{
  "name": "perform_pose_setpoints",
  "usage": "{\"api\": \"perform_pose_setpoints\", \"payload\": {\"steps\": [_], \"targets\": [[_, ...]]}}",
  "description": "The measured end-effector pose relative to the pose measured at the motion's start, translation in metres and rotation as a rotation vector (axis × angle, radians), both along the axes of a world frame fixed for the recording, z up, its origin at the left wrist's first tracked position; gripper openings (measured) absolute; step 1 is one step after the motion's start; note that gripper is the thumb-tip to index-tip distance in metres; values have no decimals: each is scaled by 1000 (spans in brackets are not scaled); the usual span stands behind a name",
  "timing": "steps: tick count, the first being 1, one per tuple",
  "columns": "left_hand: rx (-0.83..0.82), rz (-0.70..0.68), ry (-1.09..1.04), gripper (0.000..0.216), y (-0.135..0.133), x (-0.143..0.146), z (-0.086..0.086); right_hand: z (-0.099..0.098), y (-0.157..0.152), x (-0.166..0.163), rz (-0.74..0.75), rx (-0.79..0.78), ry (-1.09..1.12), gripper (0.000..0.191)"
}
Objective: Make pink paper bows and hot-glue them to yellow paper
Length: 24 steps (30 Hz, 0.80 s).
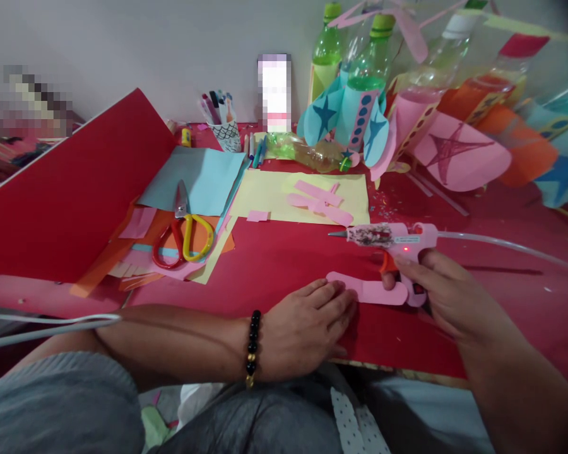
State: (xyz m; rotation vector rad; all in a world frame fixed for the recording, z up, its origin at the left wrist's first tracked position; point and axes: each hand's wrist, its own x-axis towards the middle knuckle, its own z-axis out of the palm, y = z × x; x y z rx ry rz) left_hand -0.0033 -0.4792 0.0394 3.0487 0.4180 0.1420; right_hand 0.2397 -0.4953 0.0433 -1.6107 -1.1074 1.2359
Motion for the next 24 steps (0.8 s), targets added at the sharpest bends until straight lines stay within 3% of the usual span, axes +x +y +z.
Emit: {"api": "perform_pose_setpoints", "payload": {"steps": [24], "targets": [[-147, 23, 28, 65, 5, 0, 2, 2, 0, 1, 38, 4, -36, 37]]}}
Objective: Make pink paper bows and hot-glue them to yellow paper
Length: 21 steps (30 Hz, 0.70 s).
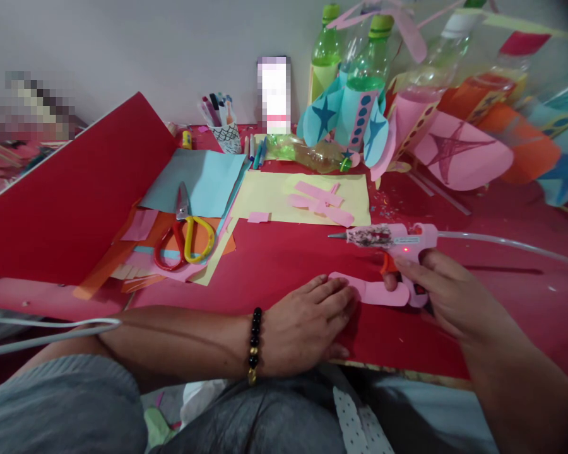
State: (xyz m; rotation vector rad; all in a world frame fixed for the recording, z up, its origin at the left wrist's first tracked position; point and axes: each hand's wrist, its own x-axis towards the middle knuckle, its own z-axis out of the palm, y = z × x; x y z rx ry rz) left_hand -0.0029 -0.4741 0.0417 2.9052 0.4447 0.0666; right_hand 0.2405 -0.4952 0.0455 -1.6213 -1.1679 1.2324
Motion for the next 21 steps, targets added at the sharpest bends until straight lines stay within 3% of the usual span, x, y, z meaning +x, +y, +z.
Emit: {"api": "perform_pose_setpoints", "payload": {"steps": [21], "targets": [[-15, -2, -13, 67, 0, 1, -2, 2, 1, -3, -27, -9, -40, 38]]}}
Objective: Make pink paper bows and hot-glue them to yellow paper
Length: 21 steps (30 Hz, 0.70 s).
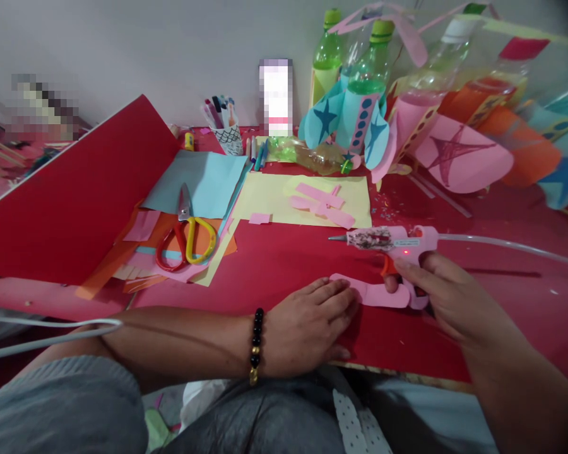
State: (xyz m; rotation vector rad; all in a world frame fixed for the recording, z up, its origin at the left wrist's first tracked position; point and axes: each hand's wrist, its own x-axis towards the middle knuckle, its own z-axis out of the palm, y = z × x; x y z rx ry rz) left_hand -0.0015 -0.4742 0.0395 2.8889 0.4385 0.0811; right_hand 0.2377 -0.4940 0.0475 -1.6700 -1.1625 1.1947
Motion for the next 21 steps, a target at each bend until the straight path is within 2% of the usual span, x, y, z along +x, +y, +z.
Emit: {"api": "perform_pose_setpoints", "payload": {"steps": [21], "targets": [[-24, -9, -5, 64, 0, 0, 2, -2, -1, 2, 27, 23, 0, 35]]}}
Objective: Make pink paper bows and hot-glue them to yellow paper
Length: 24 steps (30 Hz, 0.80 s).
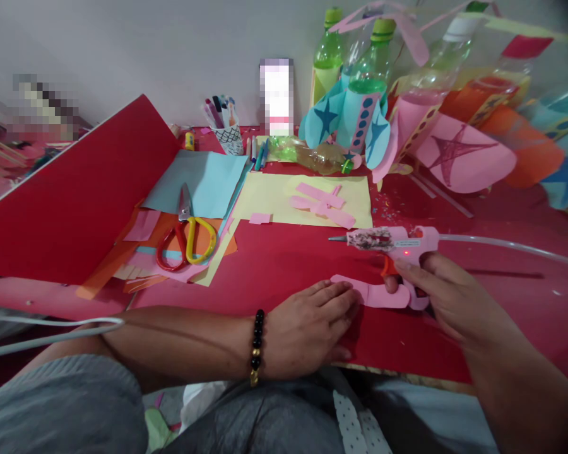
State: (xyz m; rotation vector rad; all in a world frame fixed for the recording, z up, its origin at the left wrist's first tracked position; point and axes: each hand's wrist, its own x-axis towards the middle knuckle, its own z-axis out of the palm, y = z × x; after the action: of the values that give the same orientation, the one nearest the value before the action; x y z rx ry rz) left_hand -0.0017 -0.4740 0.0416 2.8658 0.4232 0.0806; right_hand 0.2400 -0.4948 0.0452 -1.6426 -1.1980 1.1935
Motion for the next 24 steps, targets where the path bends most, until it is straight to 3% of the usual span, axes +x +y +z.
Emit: {"api": "perform_pose_setpoints", "payload": {"steps": [24], "targets": [[-35, 25, -23, 64, 2, 1, 0, 11, 5, -5, 8, 4, -67, 39]]}}
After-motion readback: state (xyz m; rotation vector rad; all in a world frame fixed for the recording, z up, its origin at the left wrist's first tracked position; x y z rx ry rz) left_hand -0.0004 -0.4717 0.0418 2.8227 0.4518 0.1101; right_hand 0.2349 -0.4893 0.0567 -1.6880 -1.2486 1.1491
